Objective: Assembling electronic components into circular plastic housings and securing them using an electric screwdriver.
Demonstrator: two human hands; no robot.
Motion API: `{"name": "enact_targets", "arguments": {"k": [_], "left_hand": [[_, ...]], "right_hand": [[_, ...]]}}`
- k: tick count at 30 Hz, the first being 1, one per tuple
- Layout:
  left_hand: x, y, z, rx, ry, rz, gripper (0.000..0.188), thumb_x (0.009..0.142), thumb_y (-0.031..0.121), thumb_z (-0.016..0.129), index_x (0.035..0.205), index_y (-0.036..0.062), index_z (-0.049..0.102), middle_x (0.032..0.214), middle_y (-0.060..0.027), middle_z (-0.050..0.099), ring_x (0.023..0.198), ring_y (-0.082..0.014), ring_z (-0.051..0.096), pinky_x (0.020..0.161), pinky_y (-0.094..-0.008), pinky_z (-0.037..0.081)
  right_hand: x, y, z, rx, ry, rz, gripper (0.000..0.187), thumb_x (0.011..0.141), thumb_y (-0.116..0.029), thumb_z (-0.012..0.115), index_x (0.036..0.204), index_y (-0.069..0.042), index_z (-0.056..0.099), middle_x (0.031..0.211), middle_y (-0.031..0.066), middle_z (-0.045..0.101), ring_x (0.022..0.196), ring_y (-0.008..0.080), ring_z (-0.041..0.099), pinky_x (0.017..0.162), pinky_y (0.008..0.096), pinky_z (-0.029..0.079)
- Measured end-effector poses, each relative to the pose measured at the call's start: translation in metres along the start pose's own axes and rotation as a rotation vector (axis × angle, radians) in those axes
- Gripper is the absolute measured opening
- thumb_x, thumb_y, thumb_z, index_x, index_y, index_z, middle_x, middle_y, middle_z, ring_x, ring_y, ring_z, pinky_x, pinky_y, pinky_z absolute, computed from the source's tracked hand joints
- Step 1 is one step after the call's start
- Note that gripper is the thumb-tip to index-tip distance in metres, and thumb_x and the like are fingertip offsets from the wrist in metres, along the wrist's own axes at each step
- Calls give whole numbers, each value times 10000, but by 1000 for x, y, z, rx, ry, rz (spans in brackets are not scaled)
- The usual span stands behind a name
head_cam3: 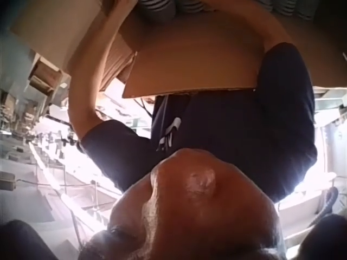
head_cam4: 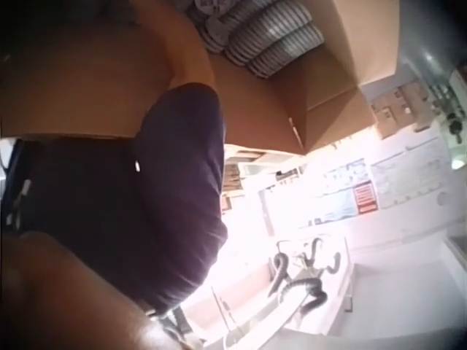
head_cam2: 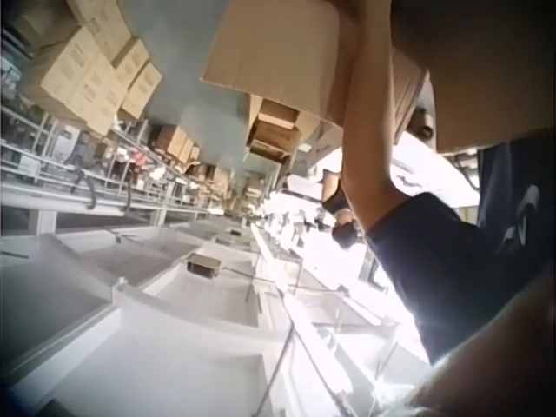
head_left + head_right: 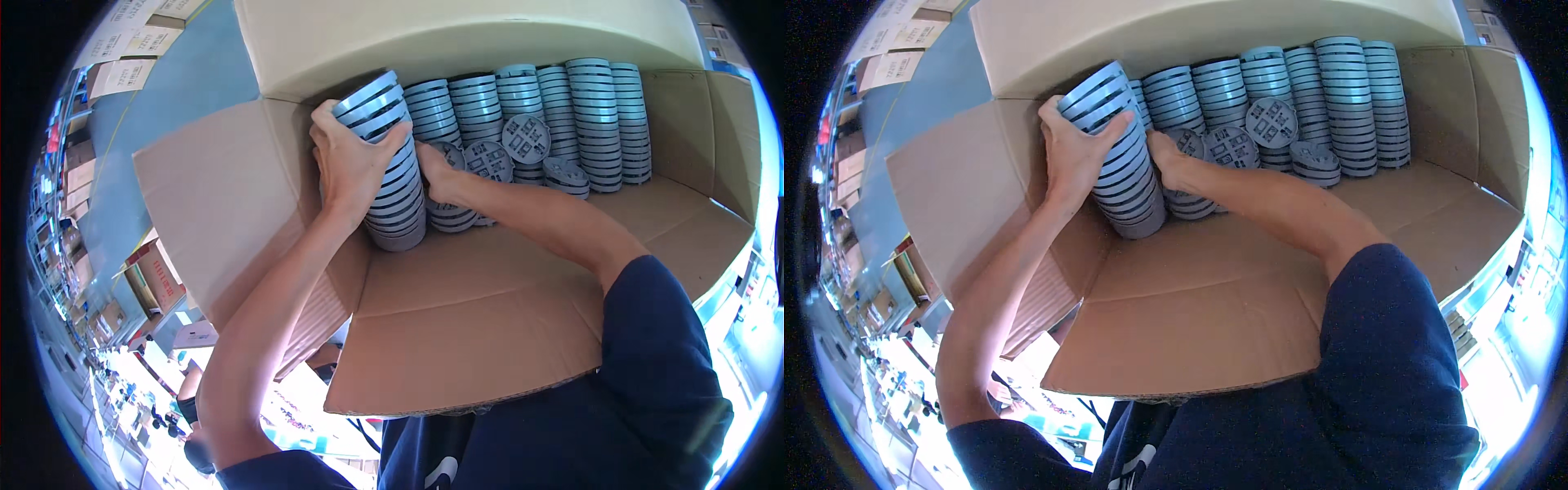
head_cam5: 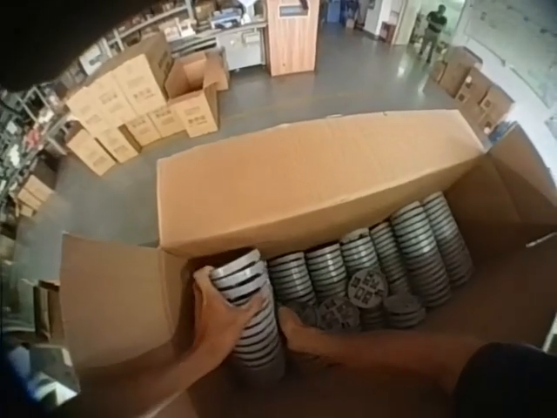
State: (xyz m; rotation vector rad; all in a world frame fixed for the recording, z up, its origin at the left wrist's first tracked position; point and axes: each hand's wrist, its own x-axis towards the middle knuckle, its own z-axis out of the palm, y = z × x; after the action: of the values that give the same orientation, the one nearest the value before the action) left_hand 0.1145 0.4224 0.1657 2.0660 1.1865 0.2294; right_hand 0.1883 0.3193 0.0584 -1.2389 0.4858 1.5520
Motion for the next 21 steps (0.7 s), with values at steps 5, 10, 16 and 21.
{"name": "enact_targets", "arguments": {"k": [5,10,16,21], "left_hand": [[-7,4,-5,-109,14,22,944,737,343,931,1374,-46,353,1312,-278,483,1237,-391,530,1061,-459,439],[-7,17,-15,-192,8,18,933,738,341,933,1374,-35,363,1299,-250,486,1232,-362,523,1066,-436,429],[-9,17,-24,-209,9,24,931,740,354,934,1369,-34,369,1287,-235,488,1222,-339,511,1060,-419,428],[-16,12,-25,-252,-17,-51,928,756,380,923,1359,-59,371,1264,-239,537,1189,-319,559,1031,-397,456]], "right_hand": [[-12,-20,6,-58,-118,70,501,1078,-273,301,1419,3,542,1462,152,587,1330,296,558,1160,437,409],[-27,-28,18,-31,-70,-13,579,1064,-325,248,1453,0,528,1479,167,576,1314,305,573,1152,409,400],[-68,-49,44,-30,-60,-31,594,1075,-380,246,1479,-37,516,1521,133,545,1352,299,540,1158,420,388],[-47,-31,10,-169,-98,47,625,1065,-400,254,1527,-27,450,1601,145,446,1435,312,449,1190,457,340]]}}
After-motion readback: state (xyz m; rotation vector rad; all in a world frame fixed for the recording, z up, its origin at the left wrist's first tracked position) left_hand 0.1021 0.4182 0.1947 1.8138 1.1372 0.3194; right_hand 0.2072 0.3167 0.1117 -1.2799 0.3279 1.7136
